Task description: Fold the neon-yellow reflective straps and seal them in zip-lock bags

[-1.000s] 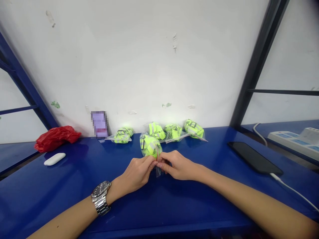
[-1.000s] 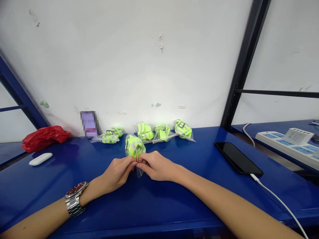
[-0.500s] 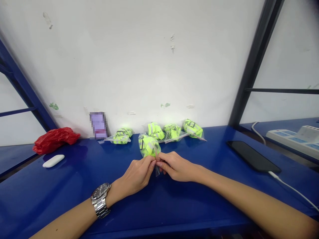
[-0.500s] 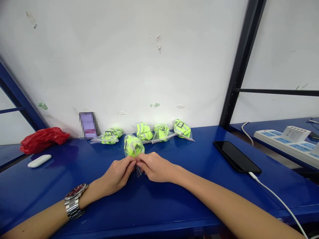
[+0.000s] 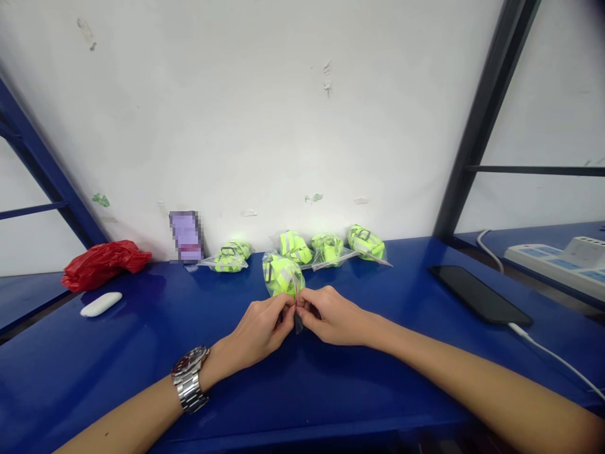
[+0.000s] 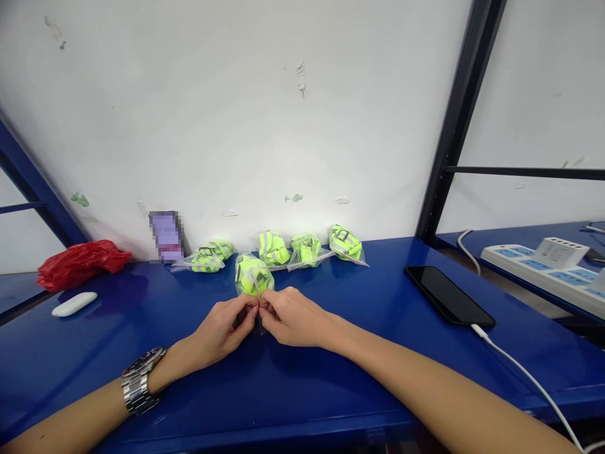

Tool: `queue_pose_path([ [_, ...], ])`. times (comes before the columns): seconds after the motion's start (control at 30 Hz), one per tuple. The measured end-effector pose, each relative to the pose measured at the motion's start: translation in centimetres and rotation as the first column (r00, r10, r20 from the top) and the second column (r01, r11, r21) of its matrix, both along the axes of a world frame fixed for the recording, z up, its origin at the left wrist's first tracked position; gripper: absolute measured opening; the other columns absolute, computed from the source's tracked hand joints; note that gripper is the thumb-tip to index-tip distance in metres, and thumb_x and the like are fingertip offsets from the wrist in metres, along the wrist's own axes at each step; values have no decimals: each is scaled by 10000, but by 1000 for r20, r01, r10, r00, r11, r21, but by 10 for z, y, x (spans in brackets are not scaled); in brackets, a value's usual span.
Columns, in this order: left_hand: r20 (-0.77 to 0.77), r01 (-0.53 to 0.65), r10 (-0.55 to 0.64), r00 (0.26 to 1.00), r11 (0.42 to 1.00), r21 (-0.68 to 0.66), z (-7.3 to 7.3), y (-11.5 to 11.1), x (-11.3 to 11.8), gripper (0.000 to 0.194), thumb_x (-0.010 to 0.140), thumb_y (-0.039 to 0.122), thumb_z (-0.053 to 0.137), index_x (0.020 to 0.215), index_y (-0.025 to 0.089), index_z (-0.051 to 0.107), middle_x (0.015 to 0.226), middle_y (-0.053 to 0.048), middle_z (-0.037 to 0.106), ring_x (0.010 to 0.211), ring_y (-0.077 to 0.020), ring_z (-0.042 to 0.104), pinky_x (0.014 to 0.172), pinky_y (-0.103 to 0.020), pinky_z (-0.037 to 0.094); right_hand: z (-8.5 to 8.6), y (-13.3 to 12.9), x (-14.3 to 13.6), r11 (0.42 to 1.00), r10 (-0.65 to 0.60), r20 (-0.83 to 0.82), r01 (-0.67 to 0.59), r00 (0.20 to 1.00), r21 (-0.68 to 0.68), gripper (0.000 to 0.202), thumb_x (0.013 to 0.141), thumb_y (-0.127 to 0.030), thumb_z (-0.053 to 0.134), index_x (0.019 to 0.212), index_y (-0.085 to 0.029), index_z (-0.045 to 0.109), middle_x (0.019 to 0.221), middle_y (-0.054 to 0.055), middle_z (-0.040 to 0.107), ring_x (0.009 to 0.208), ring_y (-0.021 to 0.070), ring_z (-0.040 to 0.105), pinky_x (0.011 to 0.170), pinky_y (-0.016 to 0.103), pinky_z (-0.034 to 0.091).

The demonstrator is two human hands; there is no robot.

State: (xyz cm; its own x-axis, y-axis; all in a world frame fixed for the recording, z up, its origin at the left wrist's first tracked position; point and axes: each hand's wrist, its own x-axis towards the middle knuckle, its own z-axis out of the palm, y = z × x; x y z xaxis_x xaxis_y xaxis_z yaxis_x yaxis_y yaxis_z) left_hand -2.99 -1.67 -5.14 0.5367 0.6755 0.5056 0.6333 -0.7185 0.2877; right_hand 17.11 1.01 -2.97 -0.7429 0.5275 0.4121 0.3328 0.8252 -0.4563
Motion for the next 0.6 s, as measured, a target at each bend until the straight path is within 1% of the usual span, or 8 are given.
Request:
queue_pose_path([
  [0.13, -4, 13, -12, 1000, 996, 88, -4, 3, 0, 114, 939, 191, 416, 925, 185, 528, 684, 17, 559, 566, -89, 483, 550, -207, 378, 0, -1, -2, 999, -25, 16, 24, 1000, 39, 186, 904, -154, 410, 740, -169, 495, 623, -5, 573, 525, 96, 495, 536, 208, 319],
  [0.23, -5, 4, -3, 1000, 984, 180, -8, 4, 0, 109, 917, 177, 443, 828, 184, 505, 626, 35, 506, 522, -79, 432, 514, -208, 332, -1, -4, -5, 992, -93, 6, 92, 996, 85, 167, 847, -146, 461, 683, -173, 479, 564, -21, 532, 490, 90, 453, 516, 210, 287],
  [0.33, 15, -3, -1, 1000, 961, 278, -10, 4, 2, 148, 881, 165, 499, 740, 190, 461, 567, 60, 446, 473, -63, 374, 477, -212, 283, -4, -6, -7, 980, -171, 1, 170, 985, 108, 156, 786, -142, 498, 635, -173, 474, 536, -28, 519, 472, 86, 434, 506, 213, 263],
  [0.43, 50, -52, 36, 998, 920, 388, -10, 3, 6, 209, 835, 110, 506, 667, 197, 419, 507, 82, 383, 425, -53, 319, 454, -220, 253, -6, -5, -8, 961, -242, -3, 240, 970, 139, 148, 756, -153, 506, 609, -170, 488, 510, -25, 509, 459, 89, 420, 501, 221, 250],
  [0.5, 67, -91, 68, 995, 885, 457, -8, 3, 7, 231, 799, 82, 496, 627, 199, 396, 472, 90, 345, 398, -51, 294, 441, -222, 246, -5, -1, -6, 944, -302, -5, 300, 953, 136, 152, 745, -172, 509, 594, -168, 502, 498, -20, 508, 454, 92, 423, 501, 226, 249],
  [0.53, 73, -108, 82, 994, 863, 493, -6, 3, 7, 236, 777, 73, 495, 611, 200, 386, 457, 93, 326, 387, -51, 287, 434, -222, 246, -4, 2, -4, 929, -348, -7, 346, 937, 127, 158, 743, -185, 511, 586, -168, 510, 498, -14, 514, 457, 96, 432, 505, 229, 252],
  [0.6, 87, -145, 116, 989, 801, 580, 0, 3, 5, 249, 732, 62, 501, 580, 203, 363, 437, 95, 289, 373, -55, 273, 424, -227, 244, 1, 9, 0, 869, -480, -20, 478, 877, 127, 178, 746, -215, 512, 576, -168, 530, 507, 1, 530, 477, 111, 455, 519, 240, 256],
])
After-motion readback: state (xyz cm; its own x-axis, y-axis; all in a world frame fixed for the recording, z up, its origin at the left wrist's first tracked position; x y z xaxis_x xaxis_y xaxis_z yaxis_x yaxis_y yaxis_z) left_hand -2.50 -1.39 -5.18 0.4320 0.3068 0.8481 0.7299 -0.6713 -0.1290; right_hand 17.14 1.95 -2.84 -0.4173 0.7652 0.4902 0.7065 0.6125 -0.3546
